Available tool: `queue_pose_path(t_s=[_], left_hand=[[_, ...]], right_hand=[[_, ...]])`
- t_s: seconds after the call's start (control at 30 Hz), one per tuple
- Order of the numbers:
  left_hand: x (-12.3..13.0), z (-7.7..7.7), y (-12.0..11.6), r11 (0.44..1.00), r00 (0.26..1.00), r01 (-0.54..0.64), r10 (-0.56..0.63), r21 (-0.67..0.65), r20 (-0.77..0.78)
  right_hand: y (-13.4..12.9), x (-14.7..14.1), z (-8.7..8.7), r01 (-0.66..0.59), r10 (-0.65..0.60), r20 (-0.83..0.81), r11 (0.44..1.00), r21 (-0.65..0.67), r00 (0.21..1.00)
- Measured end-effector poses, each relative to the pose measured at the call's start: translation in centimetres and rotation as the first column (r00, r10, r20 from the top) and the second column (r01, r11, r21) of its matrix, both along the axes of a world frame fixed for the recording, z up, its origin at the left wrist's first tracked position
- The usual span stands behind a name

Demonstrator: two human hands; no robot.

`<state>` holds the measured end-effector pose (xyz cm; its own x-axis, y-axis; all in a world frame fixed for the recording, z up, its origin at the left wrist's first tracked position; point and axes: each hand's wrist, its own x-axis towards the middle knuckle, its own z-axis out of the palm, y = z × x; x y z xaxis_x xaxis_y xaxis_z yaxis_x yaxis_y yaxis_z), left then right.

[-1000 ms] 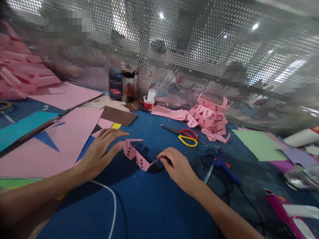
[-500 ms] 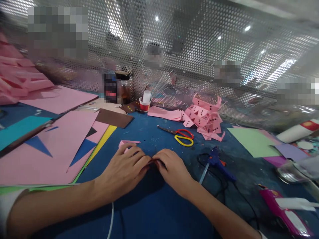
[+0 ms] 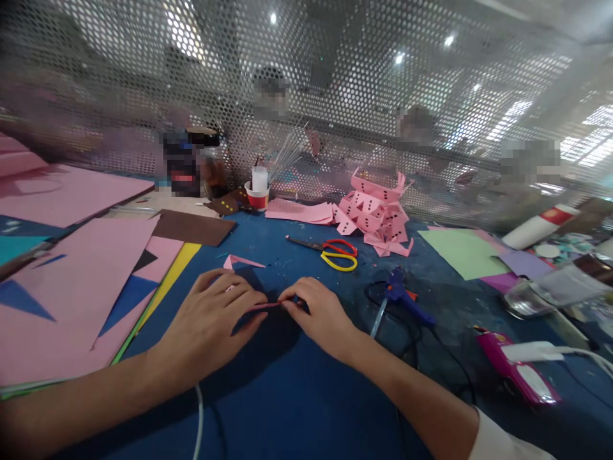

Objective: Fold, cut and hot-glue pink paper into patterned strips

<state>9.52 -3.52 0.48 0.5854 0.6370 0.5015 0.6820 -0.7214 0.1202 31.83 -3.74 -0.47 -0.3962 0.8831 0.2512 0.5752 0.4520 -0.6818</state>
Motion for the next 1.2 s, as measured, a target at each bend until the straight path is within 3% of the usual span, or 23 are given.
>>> queue_pose_path(t_s=[0.33,0.67,1.0,1.2], left_hand=[[-0.16,0.13,0.32,0.997,0.989,0.022,-0.011,-0.071,0.146],[0.29,-0.03,0.07,0.993,0.989,0.052,-0.037,-0.102,0.14],[0.47,-0.41,0.14,0.991,0.989,0.058,-0.041,-0.12,0.143],[0.52,-0.48,0.27,0.99,0.985,0.047,-0.024,-0.133,0.17]], right_hand=[[0.06,-0.05,0.72,-0.04,0.016,-0.144,0.986,-0.164,0.989],[-0.12,-0.57,0.35,-0.041,0.024,-0.101,0.984,-0.175,0.995],[-0.05,-0.55,0.23,-0.09,0.062,-0.111,0.958,-0.272,0.992],[-0.26,-0.65,0.37,-0.055,0.013,-0.165,0.966,-0.254,0.986]])
